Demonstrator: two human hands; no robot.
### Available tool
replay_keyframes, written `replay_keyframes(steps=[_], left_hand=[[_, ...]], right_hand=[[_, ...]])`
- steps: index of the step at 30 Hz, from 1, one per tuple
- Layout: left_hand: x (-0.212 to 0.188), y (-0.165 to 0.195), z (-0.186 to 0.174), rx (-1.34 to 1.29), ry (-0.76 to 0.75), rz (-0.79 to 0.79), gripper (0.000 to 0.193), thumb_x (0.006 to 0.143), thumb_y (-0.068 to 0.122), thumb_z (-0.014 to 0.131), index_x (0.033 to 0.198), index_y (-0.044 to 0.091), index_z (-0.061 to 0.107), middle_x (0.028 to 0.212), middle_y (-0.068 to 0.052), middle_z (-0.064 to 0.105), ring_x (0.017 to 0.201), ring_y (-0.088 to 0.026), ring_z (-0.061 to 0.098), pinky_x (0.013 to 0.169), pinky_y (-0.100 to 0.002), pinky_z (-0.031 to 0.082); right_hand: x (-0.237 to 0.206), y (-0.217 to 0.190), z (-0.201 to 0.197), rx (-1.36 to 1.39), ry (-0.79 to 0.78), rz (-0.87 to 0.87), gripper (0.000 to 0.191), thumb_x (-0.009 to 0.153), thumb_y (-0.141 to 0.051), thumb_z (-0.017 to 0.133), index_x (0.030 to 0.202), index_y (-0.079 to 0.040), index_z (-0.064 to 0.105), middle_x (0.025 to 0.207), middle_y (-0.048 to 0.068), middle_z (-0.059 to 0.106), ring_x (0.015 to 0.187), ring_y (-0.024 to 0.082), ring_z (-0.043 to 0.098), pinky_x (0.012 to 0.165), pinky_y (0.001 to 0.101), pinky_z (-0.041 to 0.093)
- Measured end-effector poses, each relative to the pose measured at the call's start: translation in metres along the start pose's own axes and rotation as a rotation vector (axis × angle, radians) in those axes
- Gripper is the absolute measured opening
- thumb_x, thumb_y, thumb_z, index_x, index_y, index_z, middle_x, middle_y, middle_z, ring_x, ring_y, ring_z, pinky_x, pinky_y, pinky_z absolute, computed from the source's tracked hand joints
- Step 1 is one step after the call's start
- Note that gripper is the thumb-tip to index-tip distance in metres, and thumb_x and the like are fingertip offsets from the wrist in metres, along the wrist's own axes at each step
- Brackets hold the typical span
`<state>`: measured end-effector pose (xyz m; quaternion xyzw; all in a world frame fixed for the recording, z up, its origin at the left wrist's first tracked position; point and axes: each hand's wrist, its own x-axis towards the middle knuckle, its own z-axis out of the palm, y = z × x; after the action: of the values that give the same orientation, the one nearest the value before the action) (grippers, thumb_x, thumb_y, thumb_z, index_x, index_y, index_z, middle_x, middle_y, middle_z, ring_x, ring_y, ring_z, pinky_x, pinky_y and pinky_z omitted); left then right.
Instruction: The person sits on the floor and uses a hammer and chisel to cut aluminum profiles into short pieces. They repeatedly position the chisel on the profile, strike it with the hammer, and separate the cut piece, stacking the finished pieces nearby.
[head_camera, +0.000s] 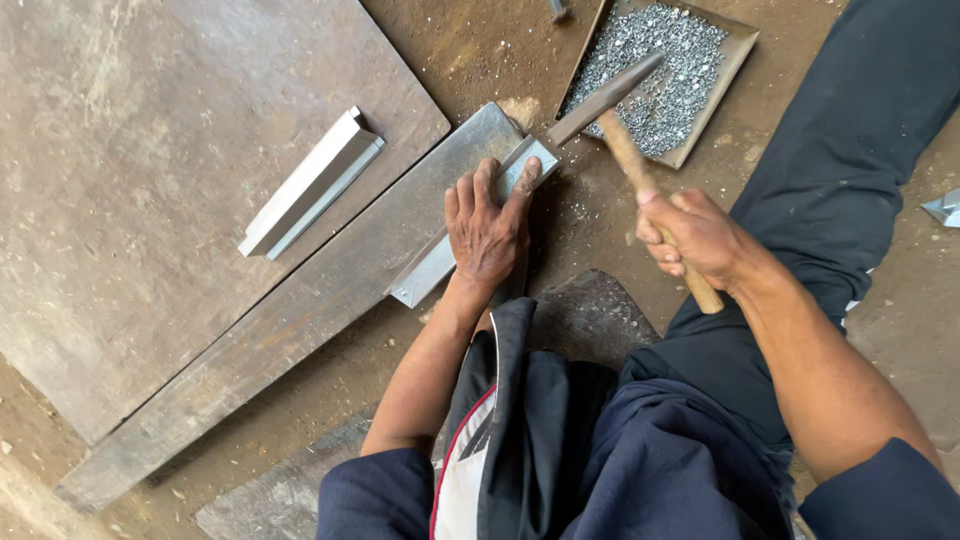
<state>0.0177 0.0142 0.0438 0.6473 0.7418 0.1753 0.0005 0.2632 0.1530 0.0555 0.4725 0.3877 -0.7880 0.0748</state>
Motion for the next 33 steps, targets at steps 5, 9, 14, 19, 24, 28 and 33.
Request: replay_keyframes(steps=[5,9,14,19,24,28,33], left_hand=[[0.003,0.001,-0.003,-0.040,0.014,0.007,0.052,0.094,0.018,0.069,0.145,0.025,0.061,0.133,-0.016,0.053,0.114,-0.033,0.054,0.091,-0.045,0.041],[0.002,0.004,0.000,-0.051,0.033,-0.029,0.049,0.095,0.018,0.069,0.142,0.026,0.063,0.132,-0.015,0.054,0.115,-0.033,0.054,0.093,-0.046,0.041],[-0.003,0.009,0.002,-0.013,0.066,-0.080,0.054,0.089,0.012,0.066,0.141,0.028,0.063,0.137,-0.014,0.054,0.121,-0.033,0.053,0.100,-0.047,0.039],[-0.003,0.007,0.003,-0.029,0.087,-0.071,0.054,0.091,0.012,0.068,0.143,0.027,0.063,0.138,-0.014,0.052,0.123,-0.033,0.052,0.099,-0.047,0.038],[-0.007,0.002,0.006,-0.052,0.065,-0.081,0.058,0.089,0.012,0.069,0.145,0.026,0.060,0.140,-0.014,0.051,0.123,-0.034,0.051,0.101,-0.047,0.038],[-0.009,-0.002,0.008,-0.038,0.047,-0.080,0.064,0.084,0.011,0.070,0.145,0.026,0.060,0.140,-0.014,0.050,0.124,-0.034,0.051,0.101,-0.048,0.038],[-0.008,0.000,0.009,-0.043,0.061,-0.071,0.066,0.083,0.010,0.071,0.147,0.026,0.058,0.141,-0.015,0.049,0.124,-0.035,0.050,0.101,-0.049,0.038]], right_hand=[[-0.016,0.038,0.000,0.019,0.067,0.068,0.042,0.099,-0.037,0.058,0.071,-0.007,0.050,0.056,-0.002,0.044,0.040,0.008,0.038,0.034,0.0273,0.033],[-0.021,0.085,0.013,-0.121,0.034,0.184,0.039,0.098,-0.033,0.067,0.079,-0.001,0.057,0.061,0.006,0.050,0.044,0.012,0.043,0.039,0.0316,0.036],[0.013,0.071,0.001,-0.960,0.472,-0.664,0.034,0.097,-0.030,0.067,0.112,-0.001,0.069,0.104,0.019,0.072,0.090,0.028,0.070,0.079,0.0408,0.057],[0.068,-0.003,-0.035,-1.229,0.712,-0.868,0.011,0.092,-0.007,0.077,0.101,-0.002,0.078,0.122,0.013,0.073,0.104,0.029,0.065,0.087,0.0411,0.054],[0.093,-0.026,-0.030,-1.380,0.664,-1.011,0.010,0.086,-0.001,0.077,0.082,-0.010,0.077,0.106,0.002,0.075,0.093,0.024,0.065,0.081,0.0419,0.049],[0.096,-0.023,-0.026,-1.222,0.694,-0.938,0.012,0.094,-0.004,0.075,0.082,-0.006,0.072,0.094,0.006,0.072,0.089,0.027,0.065,0.083,0.0432,0.049],[0.088,-0.020,-0.031,-1.076,0.751,-0.931,0.019,0.100,-0.002,0.064,0.081,0.000,0.067,0.085,0.015,0.069,0.072,0.029,0.066,0.072,0.0431,0.053]])
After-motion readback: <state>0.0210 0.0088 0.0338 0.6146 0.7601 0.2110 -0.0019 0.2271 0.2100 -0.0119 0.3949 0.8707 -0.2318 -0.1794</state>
